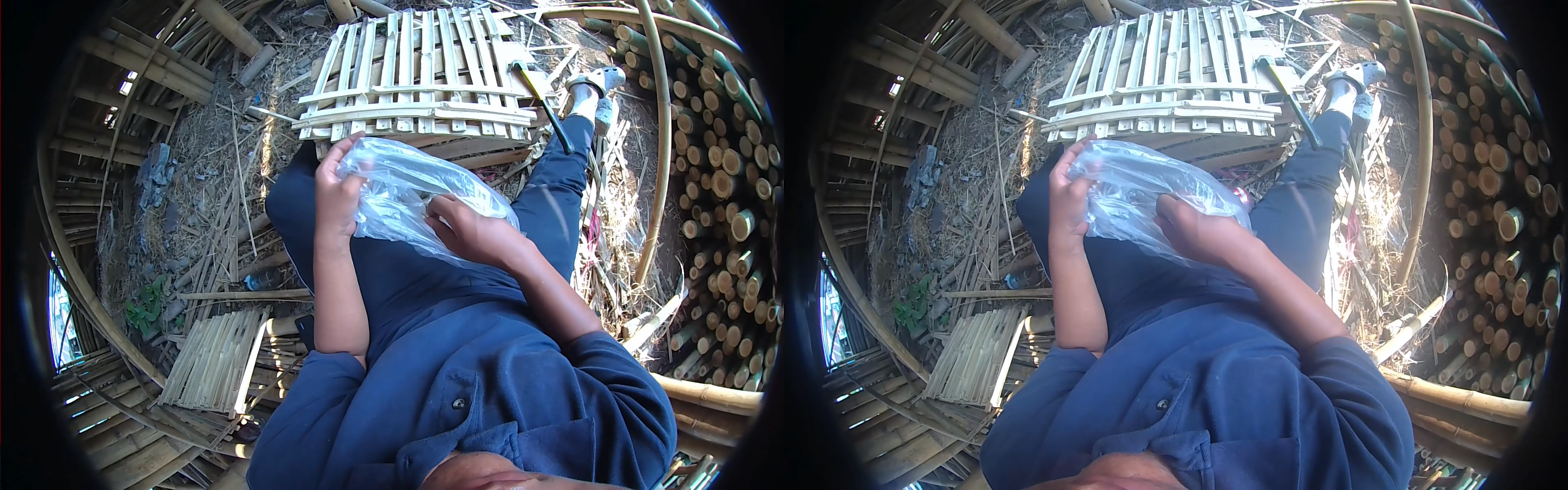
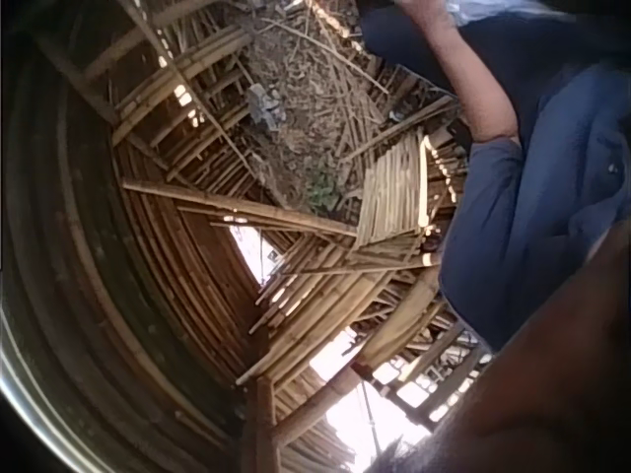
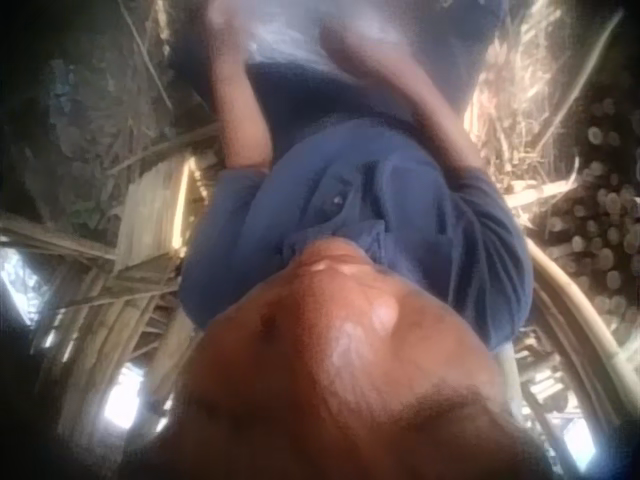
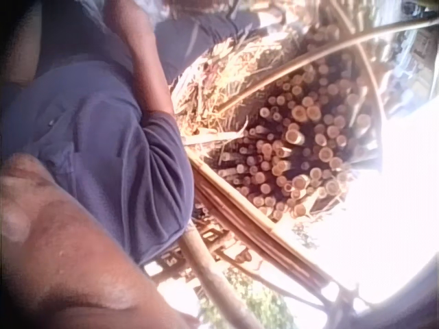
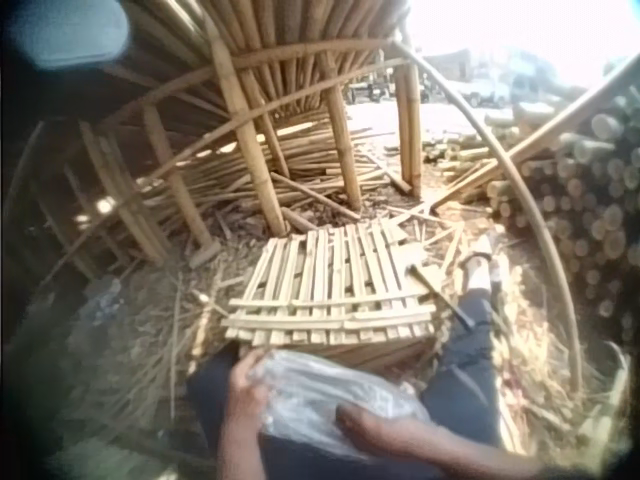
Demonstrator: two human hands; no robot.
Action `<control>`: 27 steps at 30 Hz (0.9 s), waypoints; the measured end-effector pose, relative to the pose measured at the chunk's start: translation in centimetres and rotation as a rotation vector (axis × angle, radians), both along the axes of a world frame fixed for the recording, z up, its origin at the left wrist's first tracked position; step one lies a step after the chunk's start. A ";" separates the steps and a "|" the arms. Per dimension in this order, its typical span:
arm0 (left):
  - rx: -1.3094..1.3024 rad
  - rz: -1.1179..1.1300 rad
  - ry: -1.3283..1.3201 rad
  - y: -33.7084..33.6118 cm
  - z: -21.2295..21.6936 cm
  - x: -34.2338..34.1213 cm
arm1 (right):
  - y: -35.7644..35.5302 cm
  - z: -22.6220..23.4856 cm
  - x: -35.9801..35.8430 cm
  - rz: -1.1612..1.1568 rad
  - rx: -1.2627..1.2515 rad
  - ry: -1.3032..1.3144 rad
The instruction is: The person constructs a bamboo structure by hammering small nails into slats, then retrieves a plastic bag containing additional hardware to continue the work.
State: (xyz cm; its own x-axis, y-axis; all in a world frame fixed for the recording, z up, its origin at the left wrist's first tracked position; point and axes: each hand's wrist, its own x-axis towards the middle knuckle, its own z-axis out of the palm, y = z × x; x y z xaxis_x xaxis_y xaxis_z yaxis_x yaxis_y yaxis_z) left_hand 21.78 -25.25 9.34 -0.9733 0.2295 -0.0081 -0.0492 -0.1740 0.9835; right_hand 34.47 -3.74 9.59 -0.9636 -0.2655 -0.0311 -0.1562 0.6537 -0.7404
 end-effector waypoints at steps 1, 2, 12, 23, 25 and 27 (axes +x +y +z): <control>-0.013 0.060 0.011 -0.6 1.6 0.1 | 0.0 2.0 0.3 -0.045 -0.045 0.048; -0.009 0.108 0.077 -1.6 2.6 0.1 | 0.2 3.5 0.2 0.030 -0.143 0.158; 0.106 0.957 0.401 -14.0 6.8 -2.3 | 1.3 6.1 0.0 0.137 -0.510 0.477; -0.111 1.190 -0.185 -25.8 -13.8 -5.2 | 1.3 4.7 -0.9 0.006 -0.507 0.444; -0.157 0.981 -0.492 -33.3 -16.6 -1.2 | 0.0 5.8 -0.8 0.021 -0.552 0.377; -0.197 0.854 -0.531 -27.2 -17.3 -2.9 | 0.4 3.7 -1.5 -0.092 -0.554 0.352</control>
